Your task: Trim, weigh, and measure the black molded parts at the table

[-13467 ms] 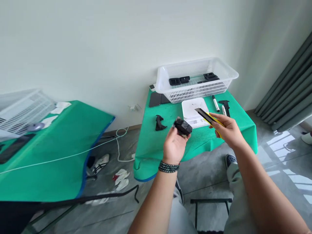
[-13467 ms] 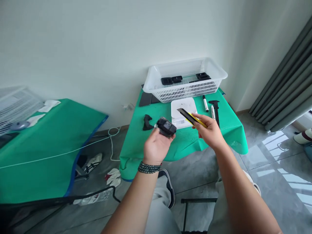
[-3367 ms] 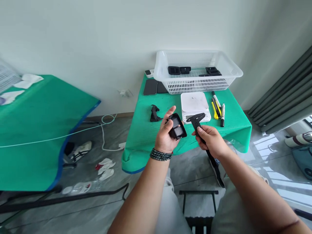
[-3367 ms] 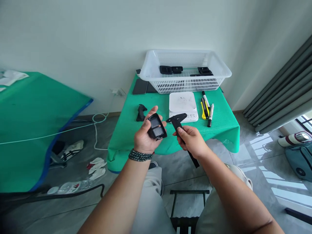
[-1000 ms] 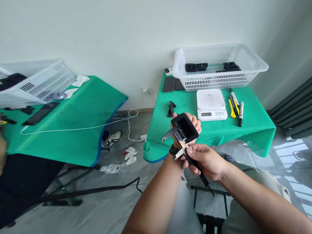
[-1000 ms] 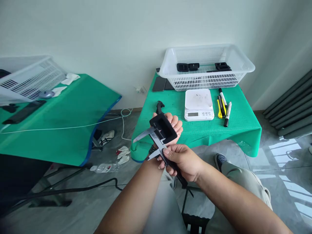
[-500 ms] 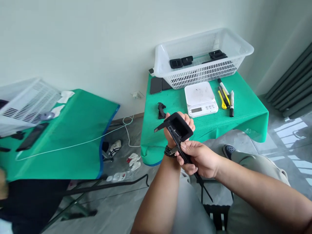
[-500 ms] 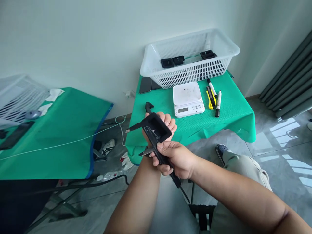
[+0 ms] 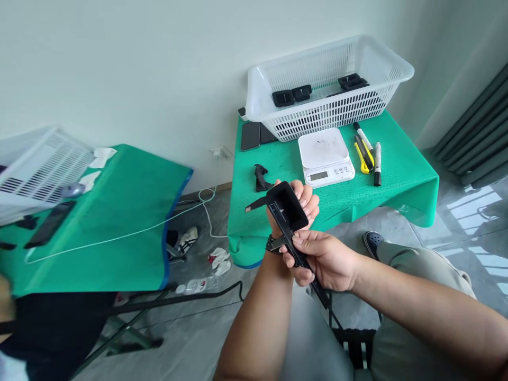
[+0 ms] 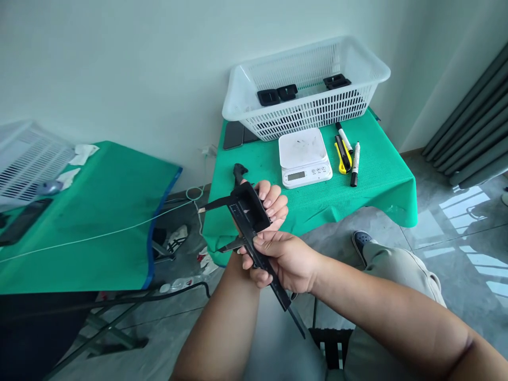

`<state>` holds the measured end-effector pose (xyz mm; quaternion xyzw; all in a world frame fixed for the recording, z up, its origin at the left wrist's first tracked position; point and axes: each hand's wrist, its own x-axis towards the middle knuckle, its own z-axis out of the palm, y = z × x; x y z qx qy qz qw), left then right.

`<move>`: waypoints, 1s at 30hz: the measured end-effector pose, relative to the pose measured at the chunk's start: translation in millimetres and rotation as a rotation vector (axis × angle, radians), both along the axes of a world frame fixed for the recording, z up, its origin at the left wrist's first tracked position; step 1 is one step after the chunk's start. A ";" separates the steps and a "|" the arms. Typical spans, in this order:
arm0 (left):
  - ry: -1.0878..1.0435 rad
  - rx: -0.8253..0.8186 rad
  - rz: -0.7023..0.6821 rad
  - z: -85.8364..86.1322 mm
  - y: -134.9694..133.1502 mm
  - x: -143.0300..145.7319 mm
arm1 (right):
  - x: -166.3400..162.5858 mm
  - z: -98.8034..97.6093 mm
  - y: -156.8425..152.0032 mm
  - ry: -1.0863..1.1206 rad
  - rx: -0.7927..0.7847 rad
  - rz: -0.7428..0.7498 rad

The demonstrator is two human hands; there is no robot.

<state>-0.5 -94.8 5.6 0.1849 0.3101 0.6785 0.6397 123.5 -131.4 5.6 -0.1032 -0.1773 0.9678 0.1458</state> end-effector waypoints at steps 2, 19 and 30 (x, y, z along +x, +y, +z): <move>-0.012 -0.029 -0.006 -2.3 0.1 -1.9 | -0.7 0.9 -2.0 -0.042 0.005 -0.011; -0.007 -0.036 -0.119 5.8 7.3 -6.6 | -4.0 -4.0 -8.8 -0.161 0.099 -0.020; 0.080 -0.100 -0.286 9.8 8.8 -34.0 | 18.7 12.7 17.0 -0.187 0.136 0.102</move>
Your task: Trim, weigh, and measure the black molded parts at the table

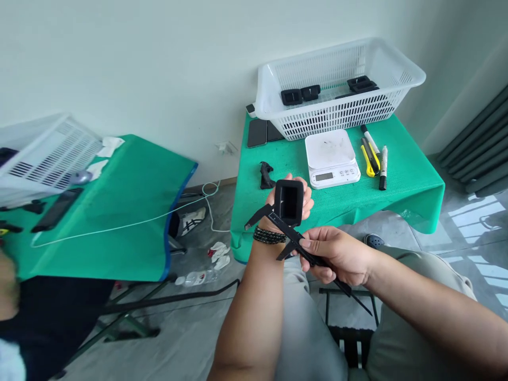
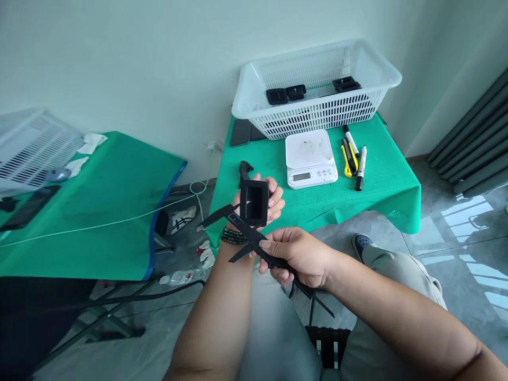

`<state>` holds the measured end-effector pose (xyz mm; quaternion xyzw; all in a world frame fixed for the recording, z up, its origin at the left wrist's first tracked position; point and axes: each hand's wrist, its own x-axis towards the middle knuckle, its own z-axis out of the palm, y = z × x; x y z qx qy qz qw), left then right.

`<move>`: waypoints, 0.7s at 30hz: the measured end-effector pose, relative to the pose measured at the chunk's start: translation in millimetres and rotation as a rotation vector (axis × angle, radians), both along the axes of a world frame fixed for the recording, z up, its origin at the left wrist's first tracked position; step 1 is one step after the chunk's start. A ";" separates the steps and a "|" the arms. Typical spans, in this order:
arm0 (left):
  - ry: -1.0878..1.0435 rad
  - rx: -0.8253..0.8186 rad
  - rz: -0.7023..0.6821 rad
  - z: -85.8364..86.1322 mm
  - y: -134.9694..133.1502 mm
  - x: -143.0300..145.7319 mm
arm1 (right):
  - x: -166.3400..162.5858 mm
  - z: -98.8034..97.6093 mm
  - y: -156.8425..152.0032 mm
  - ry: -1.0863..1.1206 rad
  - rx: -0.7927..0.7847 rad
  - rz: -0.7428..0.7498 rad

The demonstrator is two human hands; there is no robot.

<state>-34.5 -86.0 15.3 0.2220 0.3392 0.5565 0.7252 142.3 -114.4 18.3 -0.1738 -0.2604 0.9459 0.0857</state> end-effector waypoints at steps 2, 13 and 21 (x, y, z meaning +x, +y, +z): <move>0.023 0.018 -0.051 2.7 -1.5 0.3 | 1.6 -1.8 -0.1 0.007 0.016 0.009; 0.051 0.049 -0.089 3.9 0.7 -3.1 | 5.2 -3.9 6.1 0.056 0.005 0.043; 0.067 0.046 -0.086 4.0 -2.7 4.4 | 3.9 -11.0 8.0 -0.118 0.118 0.033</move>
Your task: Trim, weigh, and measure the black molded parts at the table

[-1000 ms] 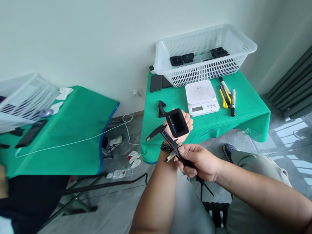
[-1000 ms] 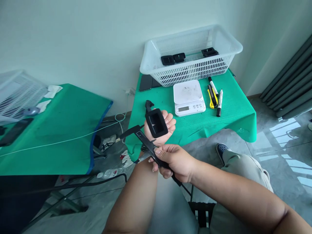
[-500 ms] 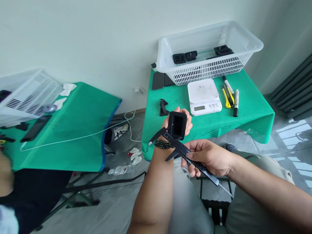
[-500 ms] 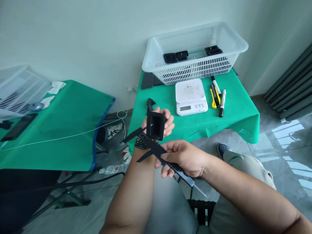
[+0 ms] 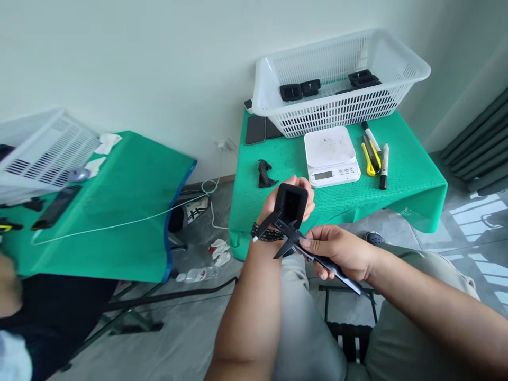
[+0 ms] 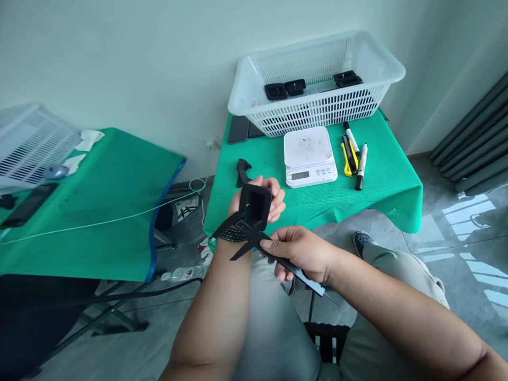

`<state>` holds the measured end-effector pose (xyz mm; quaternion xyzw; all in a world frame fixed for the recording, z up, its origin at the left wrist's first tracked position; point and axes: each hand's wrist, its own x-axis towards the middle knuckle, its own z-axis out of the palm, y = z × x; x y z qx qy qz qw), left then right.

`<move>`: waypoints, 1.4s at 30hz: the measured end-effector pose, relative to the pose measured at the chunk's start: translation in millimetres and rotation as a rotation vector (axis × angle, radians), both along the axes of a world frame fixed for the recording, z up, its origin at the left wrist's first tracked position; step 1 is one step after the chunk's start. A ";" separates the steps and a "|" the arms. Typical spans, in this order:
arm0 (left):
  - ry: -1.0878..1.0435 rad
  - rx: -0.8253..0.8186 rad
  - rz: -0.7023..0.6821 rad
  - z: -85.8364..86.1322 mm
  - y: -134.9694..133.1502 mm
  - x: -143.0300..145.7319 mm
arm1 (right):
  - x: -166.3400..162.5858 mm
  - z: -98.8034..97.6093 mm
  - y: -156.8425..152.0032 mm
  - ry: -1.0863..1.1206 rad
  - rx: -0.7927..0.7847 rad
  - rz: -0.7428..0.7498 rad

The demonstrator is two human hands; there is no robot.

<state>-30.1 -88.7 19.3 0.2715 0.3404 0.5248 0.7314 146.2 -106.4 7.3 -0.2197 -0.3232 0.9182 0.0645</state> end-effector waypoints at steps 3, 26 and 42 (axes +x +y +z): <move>0.017 0.020 -0.020 -0.6 -0.2 -1.4 | 0.0 -0.5 0.0 -0.033 0.046 0.013; 0.154 0.148 -0.188 -2.6 -9.5 2.1 | 5.8 -2.5 7.4 -0.163 0.213 0.086; 0.189 0.161 -0.194 1.3 -11.2 -6.6 | 5.1 -3.6 4.9 -0.194 0.288 0.114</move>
